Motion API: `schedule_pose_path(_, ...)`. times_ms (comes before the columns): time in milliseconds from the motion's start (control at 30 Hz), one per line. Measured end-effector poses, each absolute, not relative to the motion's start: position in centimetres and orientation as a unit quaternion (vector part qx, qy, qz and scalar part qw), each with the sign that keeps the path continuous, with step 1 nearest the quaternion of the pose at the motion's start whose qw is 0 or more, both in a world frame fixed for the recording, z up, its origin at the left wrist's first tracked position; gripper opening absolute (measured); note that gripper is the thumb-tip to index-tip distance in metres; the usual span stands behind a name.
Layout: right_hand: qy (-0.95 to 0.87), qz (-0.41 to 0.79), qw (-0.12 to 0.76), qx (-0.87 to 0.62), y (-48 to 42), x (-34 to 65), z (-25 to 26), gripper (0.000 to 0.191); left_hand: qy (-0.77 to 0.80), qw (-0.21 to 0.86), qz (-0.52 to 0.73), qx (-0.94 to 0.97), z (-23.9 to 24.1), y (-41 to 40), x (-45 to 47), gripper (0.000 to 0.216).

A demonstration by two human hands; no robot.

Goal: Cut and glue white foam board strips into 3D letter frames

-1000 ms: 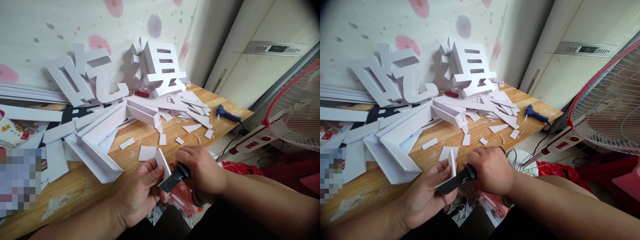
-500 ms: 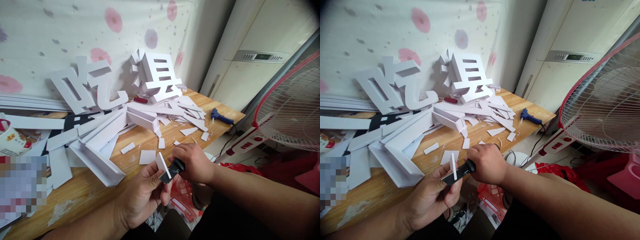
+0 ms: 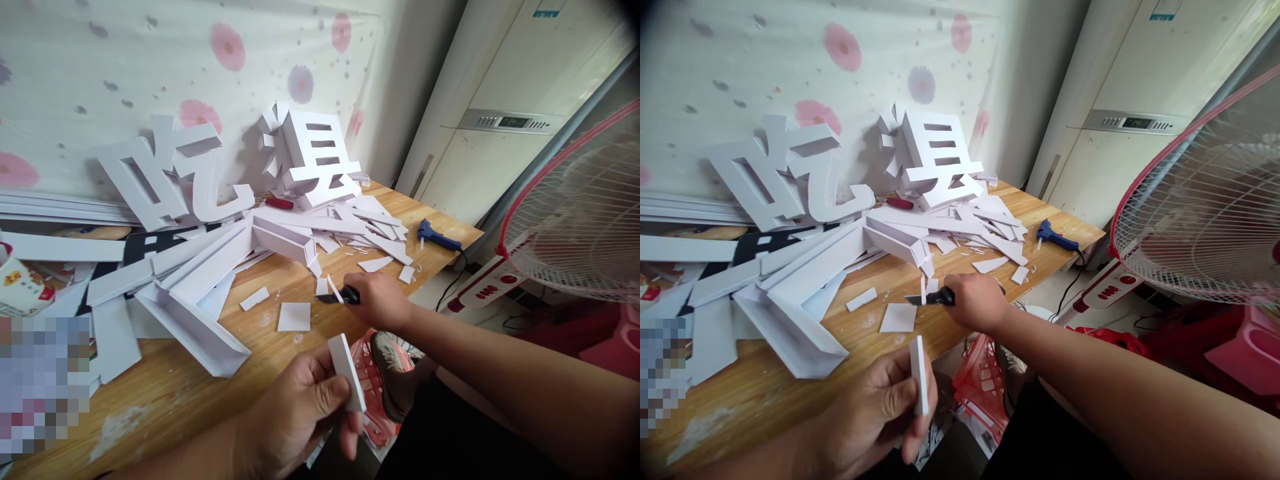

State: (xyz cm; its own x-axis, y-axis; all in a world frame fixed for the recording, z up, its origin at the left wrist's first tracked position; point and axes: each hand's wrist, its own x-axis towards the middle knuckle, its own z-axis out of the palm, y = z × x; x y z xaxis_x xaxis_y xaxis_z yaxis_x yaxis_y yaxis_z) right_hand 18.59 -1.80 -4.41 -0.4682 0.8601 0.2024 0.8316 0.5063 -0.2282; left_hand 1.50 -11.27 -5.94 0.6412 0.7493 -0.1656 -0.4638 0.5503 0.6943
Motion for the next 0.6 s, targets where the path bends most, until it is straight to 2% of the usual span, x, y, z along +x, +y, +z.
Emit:
schedule_pose_path(167, -0.822, 0.046, 0.152, -0.547, -1.1, 18.8, -4.0, 0.008, 0.268, 0.834, 0.403, 0.266, -6.1, -11.1, 1.3, 0.026)
schedule_pose_path(467, -0.893, 0.098, 0.124, -0.422, -4.5, 18.5, -3.6, 0.012, 0.254, 0.842, 0.433, 0.198, -6.1, -10.2, 1.0, 0.018)
schedule_pose_path(600, -0.891, 0.112, 0.133, -0.419, -4.6, 18.5, -3.9, 0.013, 0.231, 0.857, 0.412, 0.208, -5.8, -10.2, 0.9, 0.019)
